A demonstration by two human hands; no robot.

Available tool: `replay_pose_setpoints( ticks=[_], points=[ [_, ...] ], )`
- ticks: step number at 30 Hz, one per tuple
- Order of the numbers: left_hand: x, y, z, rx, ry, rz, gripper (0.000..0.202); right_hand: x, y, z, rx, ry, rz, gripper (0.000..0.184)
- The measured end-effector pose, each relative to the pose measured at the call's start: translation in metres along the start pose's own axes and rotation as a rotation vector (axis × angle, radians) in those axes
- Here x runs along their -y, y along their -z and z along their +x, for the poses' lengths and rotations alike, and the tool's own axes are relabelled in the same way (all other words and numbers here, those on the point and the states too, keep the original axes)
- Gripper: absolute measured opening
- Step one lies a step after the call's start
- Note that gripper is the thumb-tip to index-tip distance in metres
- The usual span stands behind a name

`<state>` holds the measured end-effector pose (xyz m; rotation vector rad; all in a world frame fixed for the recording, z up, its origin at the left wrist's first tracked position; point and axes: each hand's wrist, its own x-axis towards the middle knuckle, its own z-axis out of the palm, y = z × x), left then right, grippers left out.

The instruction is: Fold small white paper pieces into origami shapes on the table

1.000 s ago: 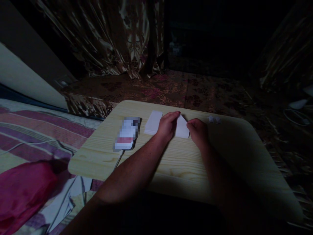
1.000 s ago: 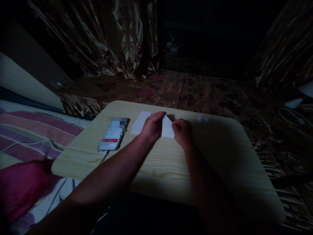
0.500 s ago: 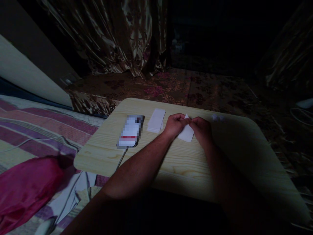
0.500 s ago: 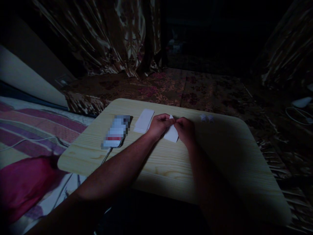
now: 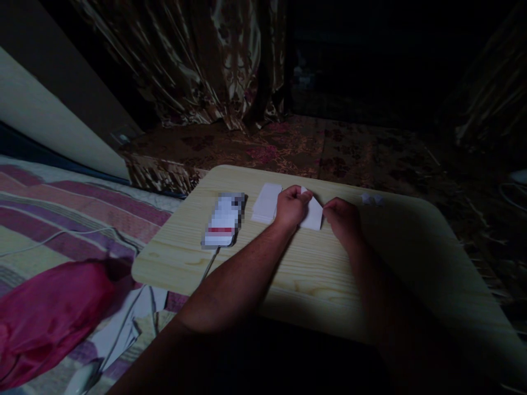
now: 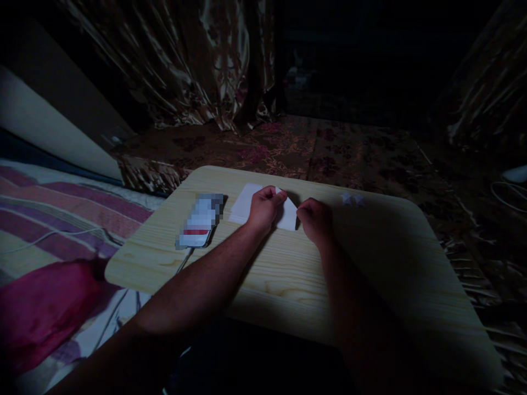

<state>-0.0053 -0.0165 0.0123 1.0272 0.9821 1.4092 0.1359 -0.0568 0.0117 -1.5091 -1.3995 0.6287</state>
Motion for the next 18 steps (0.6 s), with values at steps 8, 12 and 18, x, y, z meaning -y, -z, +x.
replay_pose_setpoints(
  ticks=[8,12,18],
  points=[
    [-0.0002,-0.003,-0.0047,0.135,0.097,-0.026,0.029,0.0004,0.0005,0.001,0.058,-0.001,0.144,0.022],
    [0.0025,-0.0058,-0.0072,0.191,0.125,-0.105,0.025,-0.0005,-0.0021,0.0006,0.079,0.042,0.059,0.017],
    [0.0031,-0.0054,-0.0033,0.16,0.171,-0.282,0.018,-0.0007,-0.001,0.0005,0.081,0.073,0.032,0.012]
  ],
)
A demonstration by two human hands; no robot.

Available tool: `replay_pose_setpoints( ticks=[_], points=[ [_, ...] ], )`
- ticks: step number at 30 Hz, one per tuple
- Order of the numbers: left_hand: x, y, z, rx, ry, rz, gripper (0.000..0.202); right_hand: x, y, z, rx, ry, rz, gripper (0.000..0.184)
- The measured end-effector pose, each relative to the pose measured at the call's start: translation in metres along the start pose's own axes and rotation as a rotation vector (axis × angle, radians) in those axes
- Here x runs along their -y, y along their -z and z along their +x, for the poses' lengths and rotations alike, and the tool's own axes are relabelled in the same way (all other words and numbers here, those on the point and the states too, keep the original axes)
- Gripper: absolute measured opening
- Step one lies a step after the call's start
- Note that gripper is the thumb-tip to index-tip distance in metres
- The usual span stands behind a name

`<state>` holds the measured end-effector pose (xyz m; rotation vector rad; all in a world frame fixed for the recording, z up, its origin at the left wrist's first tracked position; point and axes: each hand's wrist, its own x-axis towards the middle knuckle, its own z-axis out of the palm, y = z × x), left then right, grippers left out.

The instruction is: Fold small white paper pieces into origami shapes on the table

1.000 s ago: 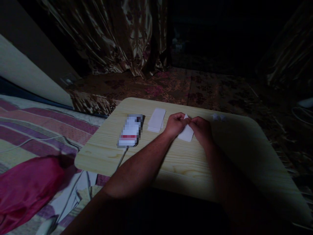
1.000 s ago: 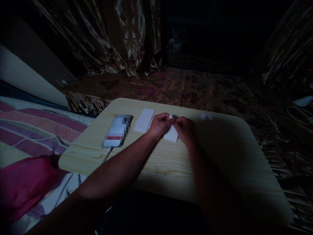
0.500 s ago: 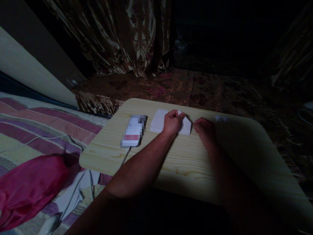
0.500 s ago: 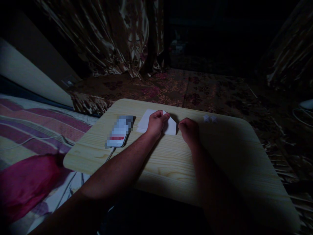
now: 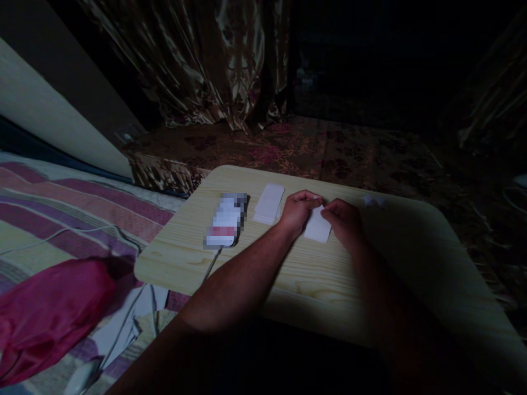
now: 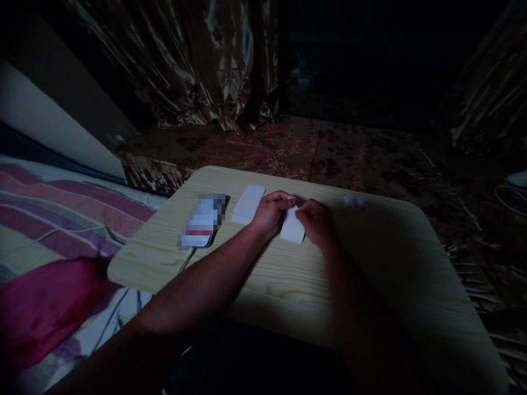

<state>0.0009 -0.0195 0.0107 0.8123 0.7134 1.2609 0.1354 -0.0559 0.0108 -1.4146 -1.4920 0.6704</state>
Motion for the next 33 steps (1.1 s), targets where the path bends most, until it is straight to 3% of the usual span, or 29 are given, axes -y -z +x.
replay_pose_setpoints(
  ticks=[6,10,13,23,33],
  points=[
    [-0.006,0.002,0.003,0.013,0.046,-0.075,0.028,0.0,0.001,0.002,-0.076,-0.129,0.188,0.014],
    [-0.002,0.0,0.0,0.059,0.027,0.068,0.033,-0.006,0.001,0.007,-0.22,-0.18,0.338,0.021],
    [0.002,-0.002,-0.002,0.075,0.012,0.202,0.036,-0.01,0.002,0.01,-0.256,-0.181,0.38,0.023],
    [0.0,0.0,-0.001,0.028,-0.065,0.294,0.02,-0.009,0.003,0.009,-0.121,-0.173,0.278,0.023],
    [0.002,0.002,0.001,0.054,-0.018,0.296,0.02,-0.001,0.009,0.007,-0.009,-0.107,0.215,0.017]
  ],
)
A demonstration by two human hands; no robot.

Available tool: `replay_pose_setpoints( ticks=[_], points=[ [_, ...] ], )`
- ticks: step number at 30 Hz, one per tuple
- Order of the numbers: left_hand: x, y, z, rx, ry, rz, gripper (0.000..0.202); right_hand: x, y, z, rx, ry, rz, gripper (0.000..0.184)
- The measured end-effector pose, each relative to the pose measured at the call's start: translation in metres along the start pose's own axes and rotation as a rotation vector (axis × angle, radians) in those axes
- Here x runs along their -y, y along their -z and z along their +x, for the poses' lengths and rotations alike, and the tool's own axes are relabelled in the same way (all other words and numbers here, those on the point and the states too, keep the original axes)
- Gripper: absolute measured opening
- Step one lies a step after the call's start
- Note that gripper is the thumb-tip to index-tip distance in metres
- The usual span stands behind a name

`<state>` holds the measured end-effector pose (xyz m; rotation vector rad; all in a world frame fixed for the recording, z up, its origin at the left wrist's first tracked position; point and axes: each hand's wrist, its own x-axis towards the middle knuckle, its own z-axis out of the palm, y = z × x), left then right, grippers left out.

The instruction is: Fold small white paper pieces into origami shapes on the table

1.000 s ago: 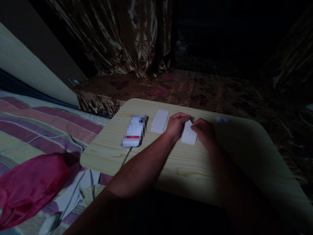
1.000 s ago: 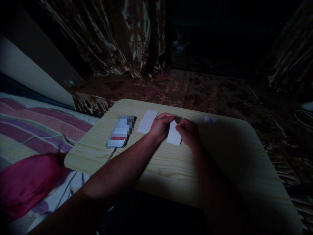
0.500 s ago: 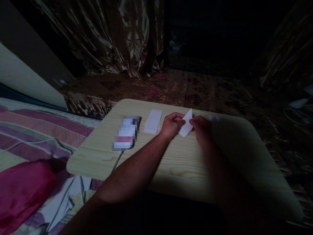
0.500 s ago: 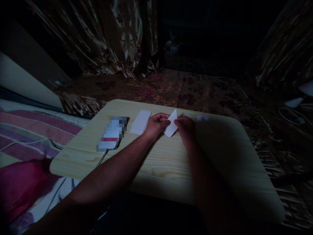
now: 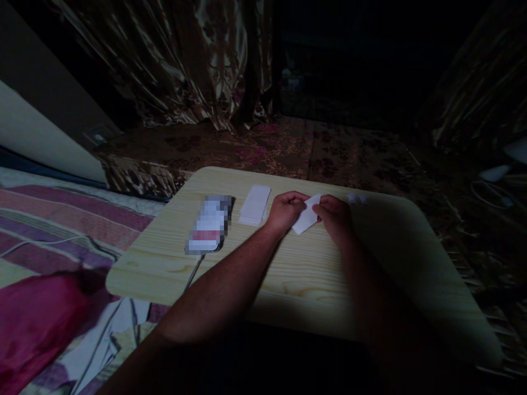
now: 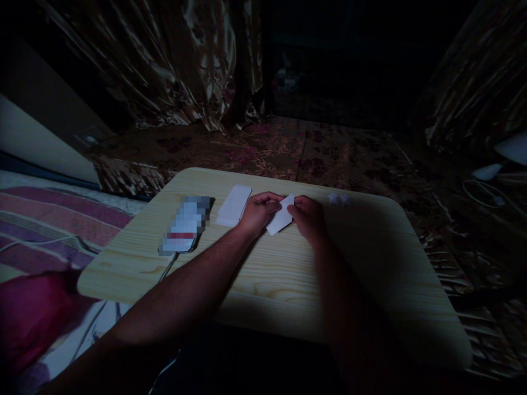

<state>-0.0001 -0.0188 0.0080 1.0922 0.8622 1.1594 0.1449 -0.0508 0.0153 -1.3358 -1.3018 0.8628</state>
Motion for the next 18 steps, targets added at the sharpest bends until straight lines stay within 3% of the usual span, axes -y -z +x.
replay_pose_setpoints(
  ticks=[6,18],
  points=[
    [-0.001,-0.001,0.0,0.025,0.014,-0.1,0.022,0.004,-0.001,-0.002,-0.009,-0.003,0.096,0.016],
    [-0.002,-0.001,-0.002,0.041,0.011,-0.127,0.011,-0.011,-0.001,0.003,0.025,-0.027,0.353,0.013]
  ],
)
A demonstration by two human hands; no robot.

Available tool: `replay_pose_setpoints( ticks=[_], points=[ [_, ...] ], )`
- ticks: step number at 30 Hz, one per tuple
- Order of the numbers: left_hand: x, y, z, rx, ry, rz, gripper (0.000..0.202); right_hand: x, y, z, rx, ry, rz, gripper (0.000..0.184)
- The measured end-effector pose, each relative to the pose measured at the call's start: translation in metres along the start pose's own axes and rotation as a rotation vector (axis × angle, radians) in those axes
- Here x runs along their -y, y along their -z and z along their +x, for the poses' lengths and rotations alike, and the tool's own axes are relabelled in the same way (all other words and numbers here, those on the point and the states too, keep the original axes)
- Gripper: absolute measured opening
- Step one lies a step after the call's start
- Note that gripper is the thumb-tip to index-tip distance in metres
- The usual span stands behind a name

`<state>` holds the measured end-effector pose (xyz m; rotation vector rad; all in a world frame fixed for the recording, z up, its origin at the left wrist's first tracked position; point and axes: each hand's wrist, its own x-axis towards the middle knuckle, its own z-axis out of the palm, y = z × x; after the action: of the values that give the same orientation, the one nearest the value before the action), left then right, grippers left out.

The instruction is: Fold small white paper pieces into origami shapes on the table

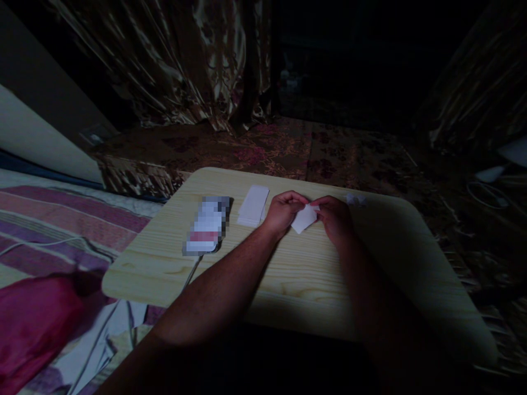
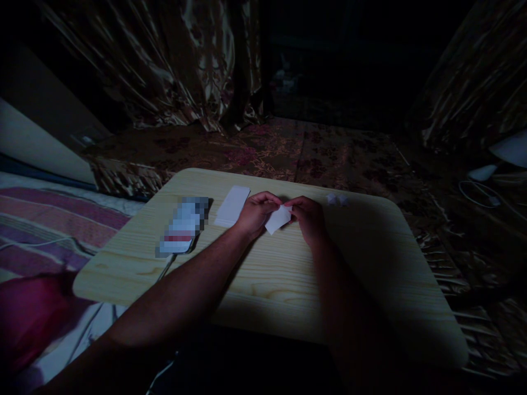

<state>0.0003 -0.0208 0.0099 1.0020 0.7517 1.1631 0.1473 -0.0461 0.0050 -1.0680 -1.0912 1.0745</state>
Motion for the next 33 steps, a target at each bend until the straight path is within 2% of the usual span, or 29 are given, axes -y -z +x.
replay_pose_setpoints(
  ticks=[6,13,24,28,33],
  points=[
    [-0.0002,0.0,-0.0001,0.009,-0.006,0.006,0.01,0.0034,-0.0025,-0.0007,-0.028,-0.044,-0.019,0.011],
    [-0.0002,0.0001,0.0002,-0.005,0.003,0.024,0.01,0.0043,-0.003,-0.0007,-0.046,-0.021,-0.091,0.011],
    [0.0,-0.0006,-0.0006,-0.032,-0.031,0.082,0.008,0.0024,-0.0023,0.0,-0.033,-0.009,-0.072,0.012],
    [-0.0006,-0.0016,-0.0016,-0.013,-0.038,0.098,0.017,0.0017,-0.0008,-0.0001,-0.043,-0.001,-0.142,0.012],
    [0.0021,0.0005,0.0008,0.007,0.019,0.106,0.026,0.0074,-0.0038,-0.0032,-0.031,0.039,-0.204,0.015]
  ],
)
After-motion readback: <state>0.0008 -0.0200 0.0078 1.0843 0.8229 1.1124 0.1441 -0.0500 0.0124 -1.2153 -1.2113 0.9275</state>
